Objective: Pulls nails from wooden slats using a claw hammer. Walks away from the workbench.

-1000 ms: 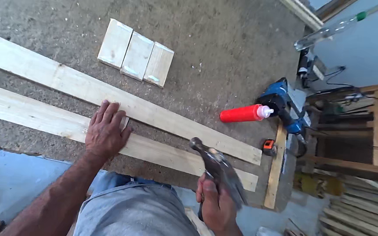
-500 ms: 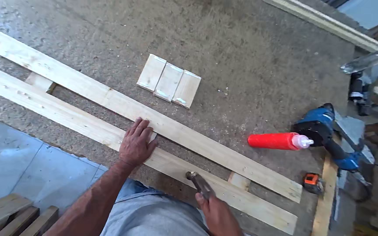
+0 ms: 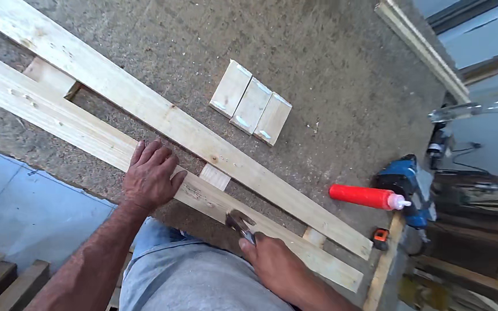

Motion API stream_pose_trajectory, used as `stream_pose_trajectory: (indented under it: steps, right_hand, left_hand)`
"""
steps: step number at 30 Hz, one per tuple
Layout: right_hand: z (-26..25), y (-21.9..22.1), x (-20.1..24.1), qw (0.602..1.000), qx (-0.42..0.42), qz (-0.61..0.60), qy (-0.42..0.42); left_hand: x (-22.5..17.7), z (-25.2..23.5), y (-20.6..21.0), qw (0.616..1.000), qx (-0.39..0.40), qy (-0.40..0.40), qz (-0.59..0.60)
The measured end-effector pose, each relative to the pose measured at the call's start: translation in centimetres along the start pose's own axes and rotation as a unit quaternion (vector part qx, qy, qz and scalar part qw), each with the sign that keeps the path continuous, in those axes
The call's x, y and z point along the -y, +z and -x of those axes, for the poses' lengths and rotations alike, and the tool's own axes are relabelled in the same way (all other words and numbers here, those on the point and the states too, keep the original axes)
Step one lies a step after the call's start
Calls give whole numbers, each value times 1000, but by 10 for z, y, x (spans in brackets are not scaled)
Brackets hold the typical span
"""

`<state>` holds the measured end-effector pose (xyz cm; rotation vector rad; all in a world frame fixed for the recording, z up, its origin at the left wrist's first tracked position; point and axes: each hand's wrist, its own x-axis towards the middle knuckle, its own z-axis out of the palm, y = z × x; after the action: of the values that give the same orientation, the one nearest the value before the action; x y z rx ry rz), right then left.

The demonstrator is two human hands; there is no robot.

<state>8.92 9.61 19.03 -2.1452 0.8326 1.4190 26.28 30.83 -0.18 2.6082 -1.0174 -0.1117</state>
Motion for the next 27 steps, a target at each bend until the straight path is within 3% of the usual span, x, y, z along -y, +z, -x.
stream_pose_trajectory:
  steps: [2, 4, 6, 8, 9, 10, 11, 13, 14, 15, 16, 17, 19, 21, 22, 23, 25, 27]
  right_hand:
    - [16, -23, 10, 1000, 12, 7, -4]
    - [39, -40, 23, 992, -93, -43, -80]
    - [44, -35, 25, 930, -262, -141, -216]
    - [25, -12, 18, 867, -336, -204, -306]
    - [13, 5, 7, 881, -322, -190, -291]
    - [4, 19, -6, 928, -267, -128, -225]
    - [-1, 26, -15, 979, -159, -48, -122]
    - [-4, 31, -25, 999, 11, 31, 30]
    - [2, 28, -28, 997, 37, 37, 53]
    - [14, 26, -29, 999, 11, 30, 39]
    - [26, 23, -28, 998, -69, 6, -9]
    - [35, 19, -25, 981, -176, -34, -76]
    - [38, 16, -14, 898, -340, -162, -227]
    - [19, 33, -15, 798, -398, -277, -358]
    - [0, 52, -27, 782, -399, -287, -383]
    - [-20, 74, -47, 810, -384, -251, -366]
    - [-41, 91, -64, 931, -274, -114, -213]
    - [-40, 80, -51, 963, -221, -58, -140]
  left_hand:
    - [1, 0, 0, 1000, -3, -8, 6]
    - [2, -1, 2, 1000, -13, -6, 10]
    - [2, 0, 4, 1000, -19, -7, 8]
    - [3, 0, 2, 1000, -10, -7, 13]
    - [3, 0, 2, 1000, -8, -6, 17]
    - [4, -1, 2, 1000, -7, -5, 18]
    - [4, -1, 3, 1000, -9, -4, 20]
    - [3, -2, 3, 1000, -16, -1, 20]
    - [4, -3, 2, 1000, -17, -3, 15]
    - [4, -1, 2, 1000, -11, -7, 15]
    - [4, 0, 1, 1000, -7, -7, 13]
    - [4, -3, 2, 1000, -10, -7, 10]
    - [3, -3, 4, 1000, -20, -7, 2]
    - [3, -2, 4, 1000, -18, -7, -3]
    - [3, -2, 3, 1000, -16, -7, -3]
    - [3, -3, 2, 1000, -13, -4, -2]
    - [3, -2, 2, 1000, -12, -4, -1]
    - [1, -1, 0, 1000, -3, -8, 4]
